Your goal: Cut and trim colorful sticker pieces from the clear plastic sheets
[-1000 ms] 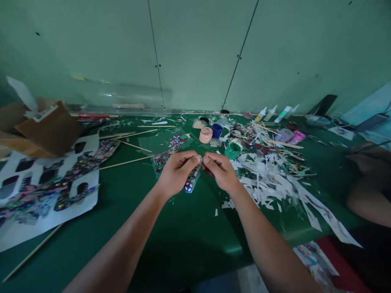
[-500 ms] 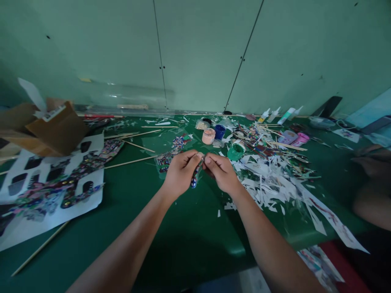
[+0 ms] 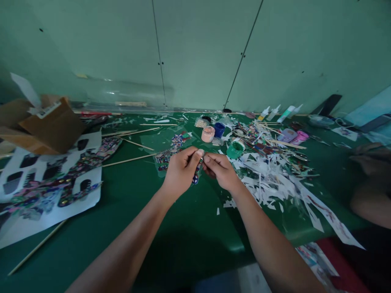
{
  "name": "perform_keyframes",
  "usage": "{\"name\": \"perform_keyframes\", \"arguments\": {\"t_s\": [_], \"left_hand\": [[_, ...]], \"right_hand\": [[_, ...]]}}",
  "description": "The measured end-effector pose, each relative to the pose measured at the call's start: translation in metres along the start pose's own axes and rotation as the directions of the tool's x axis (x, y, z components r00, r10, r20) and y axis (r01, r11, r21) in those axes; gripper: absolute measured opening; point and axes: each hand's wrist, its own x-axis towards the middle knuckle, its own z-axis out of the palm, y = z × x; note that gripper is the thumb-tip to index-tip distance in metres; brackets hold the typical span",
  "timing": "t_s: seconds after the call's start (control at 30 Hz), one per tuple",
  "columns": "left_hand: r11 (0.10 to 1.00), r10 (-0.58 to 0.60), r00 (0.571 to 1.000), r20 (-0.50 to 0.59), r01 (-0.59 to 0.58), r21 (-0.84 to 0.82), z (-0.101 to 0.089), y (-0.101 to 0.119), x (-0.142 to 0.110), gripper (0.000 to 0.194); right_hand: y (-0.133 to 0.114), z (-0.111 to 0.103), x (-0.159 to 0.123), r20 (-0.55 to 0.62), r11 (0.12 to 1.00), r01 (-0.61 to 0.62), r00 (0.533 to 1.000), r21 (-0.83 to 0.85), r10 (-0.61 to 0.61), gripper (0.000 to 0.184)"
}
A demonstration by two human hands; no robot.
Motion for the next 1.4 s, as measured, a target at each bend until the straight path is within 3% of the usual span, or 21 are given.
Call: {"name": "perform_keyframes", "arguments": {"t_s": [0.13, 0.4, 0.77, 1.07, 1.4], "left_hand": [[0.999, -0.002, 1.0, 0.024, 0.003, -0.037, -0.0008, 0.0002, 0.0008, 0.034], [0.998, 0.028, 0.996, 0.079, -0.024, -0.058, -0.0033, -0.0027, 0.0045, 0.035], [0.998, -0.001, 0.997, 0.079, 0.006, -0.066, -0.003, -0.0036, 0.004, 0.037], [0.996, 0.004, 1.0, 0.014, -0.003, -0.09, -0.0054, -0.0019, 0.0051, 0.035], [1.0, 0.03, 1.0, 0.004, -0.03, -0.011, -0.0053, 0.0001, 0.0032, 0.034]], "right_hand": [[0.0002, -0.0001, 0.0, 0.01, 1.0, 0.017, 1.0, 0.026, -0.017, 0.04], [0.0, 0.0022, 0.0, -0.103, 0.992, 0.106, 0.988, -0.063, -0.112, 0.037], [-0.0015, 0.0009, -0.0011, 0.032, 0.998, 0.059, 0.998, -0.021, -0.058, 0.04], [-0.0012, 0.004, -0.0008, -0.055, 0.981, 0.11, 0.991, -0.162, -0.12, 0.037], [0.0014, 0.0058, -0.0019, 0.001, 0.997, 0.062, 0.998, -0.039, -0.062, 0.04]]}}
